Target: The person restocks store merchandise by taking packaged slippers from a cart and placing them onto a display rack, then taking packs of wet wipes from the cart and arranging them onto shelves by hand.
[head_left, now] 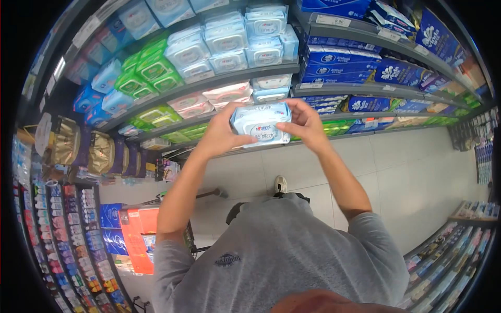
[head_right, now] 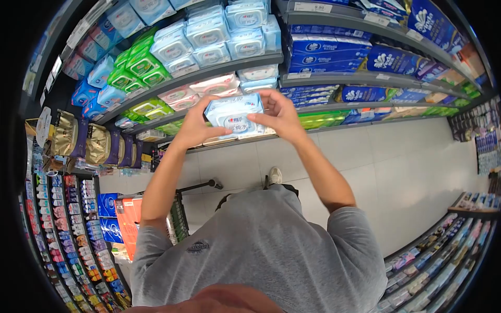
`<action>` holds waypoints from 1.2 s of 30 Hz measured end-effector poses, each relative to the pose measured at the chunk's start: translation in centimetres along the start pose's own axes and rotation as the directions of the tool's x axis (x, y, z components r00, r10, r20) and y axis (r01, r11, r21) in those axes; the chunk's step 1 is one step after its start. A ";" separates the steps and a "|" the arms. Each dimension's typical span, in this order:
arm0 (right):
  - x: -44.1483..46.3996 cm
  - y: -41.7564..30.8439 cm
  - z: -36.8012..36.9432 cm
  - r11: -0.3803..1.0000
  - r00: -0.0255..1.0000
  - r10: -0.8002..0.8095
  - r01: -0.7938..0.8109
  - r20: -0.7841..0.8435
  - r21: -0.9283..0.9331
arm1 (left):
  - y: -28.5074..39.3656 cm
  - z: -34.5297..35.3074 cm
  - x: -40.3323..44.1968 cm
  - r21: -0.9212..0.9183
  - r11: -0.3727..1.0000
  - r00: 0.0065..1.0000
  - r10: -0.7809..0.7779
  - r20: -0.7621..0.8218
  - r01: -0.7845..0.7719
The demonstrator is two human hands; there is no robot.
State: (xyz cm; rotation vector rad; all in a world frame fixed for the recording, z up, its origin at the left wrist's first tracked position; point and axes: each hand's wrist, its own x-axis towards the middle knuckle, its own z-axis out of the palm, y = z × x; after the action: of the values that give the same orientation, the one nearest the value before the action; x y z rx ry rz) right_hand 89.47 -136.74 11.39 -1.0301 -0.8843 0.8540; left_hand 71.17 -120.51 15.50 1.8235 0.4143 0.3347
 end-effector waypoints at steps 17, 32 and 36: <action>19.9 -13.3 -6.1 -0.317 0.863 -0.152 0.419 0.481 -0.851 | 8.0 -3.9 21.1 0.953 0.067 0.766 0.613 0.194 -0.295; 24.4 -11.3 -7.2 -0.427 0.834 -0.085 0.463 0.545 -0.776 | 6.2 -4.9 24.0 0.974 0.146 0.879 0.469 0.086 -0.173; 24.8 -10.7 -7.7 -0.449 0.807 -0.120 0.476 0.579 -0.756 | 5.9 -5.1 23.9 0.972 0.151 0.882 0.463 0.089 -0.177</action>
State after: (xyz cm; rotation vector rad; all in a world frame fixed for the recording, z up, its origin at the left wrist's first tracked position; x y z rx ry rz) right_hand 107.92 -120.10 24.41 -1.9305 -2.1895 -0.8241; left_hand 91.01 -107.09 23.03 3.2301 0.4082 0.7137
